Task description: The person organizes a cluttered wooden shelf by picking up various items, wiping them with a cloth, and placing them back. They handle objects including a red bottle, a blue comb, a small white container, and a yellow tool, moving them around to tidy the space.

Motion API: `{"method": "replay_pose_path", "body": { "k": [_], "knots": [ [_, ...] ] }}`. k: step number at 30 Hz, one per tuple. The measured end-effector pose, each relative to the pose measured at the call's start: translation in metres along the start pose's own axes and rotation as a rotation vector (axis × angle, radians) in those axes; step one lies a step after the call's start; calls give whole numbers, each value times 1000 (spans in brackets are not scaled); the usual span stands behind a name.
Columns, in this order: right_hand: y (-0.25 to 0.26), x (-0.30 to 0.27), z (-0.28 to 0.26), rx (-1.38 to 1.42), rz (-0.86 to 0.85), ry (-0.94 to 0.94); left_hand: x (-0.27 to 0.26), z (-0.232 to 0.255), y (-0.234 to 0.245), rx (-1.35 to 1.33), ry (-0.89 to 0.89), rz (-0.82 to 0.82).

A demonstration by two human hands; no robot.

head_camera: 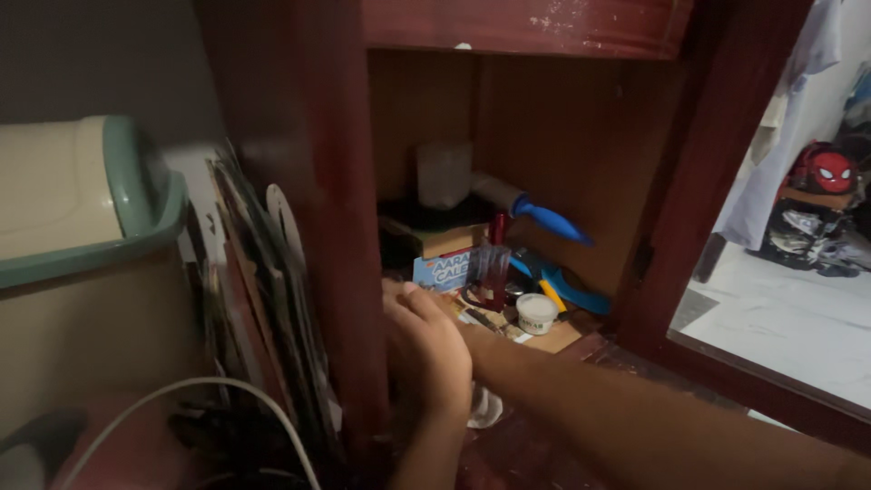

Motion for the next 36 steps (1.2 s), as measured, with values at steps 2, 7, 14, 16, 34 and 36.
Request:
{"method": "replay_pose_path", "body": {
  "k": [2, 7, 14, 16, 34, 36],
  "knots": [
    [-21, 15, 52, 479, -427, -384, 9, -9, -8, -18, 75, -36],
    [-41, 10, 103, 1029, -332, -770, 43, -34, -31, -58, 281, -13],
    [-3, -3, 128, 706, -376, -955, 40, 21, -9, -136, 536, -99],
    [6, -8, 136, 367, -294, -604, 34, 39, -3, -91, 620, -136],
    [74, -42, 104, 161, -807, -1027, 47, 21, -72, -351, 789, -118],
    [74, -44, 106, 155, -787, -1005, 45, 22, -74, -221, 803, -156]
  ]
}}
Point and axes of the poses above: each hand's wrist, its own x-axis towards the middle knuckle, its own y-axis out of the back of the hand, z = x × y, the point moved 3 cm from there along x, towards the middle knuckle, and after that the axes turned 2 degrees about y, right-handed, at the moved point
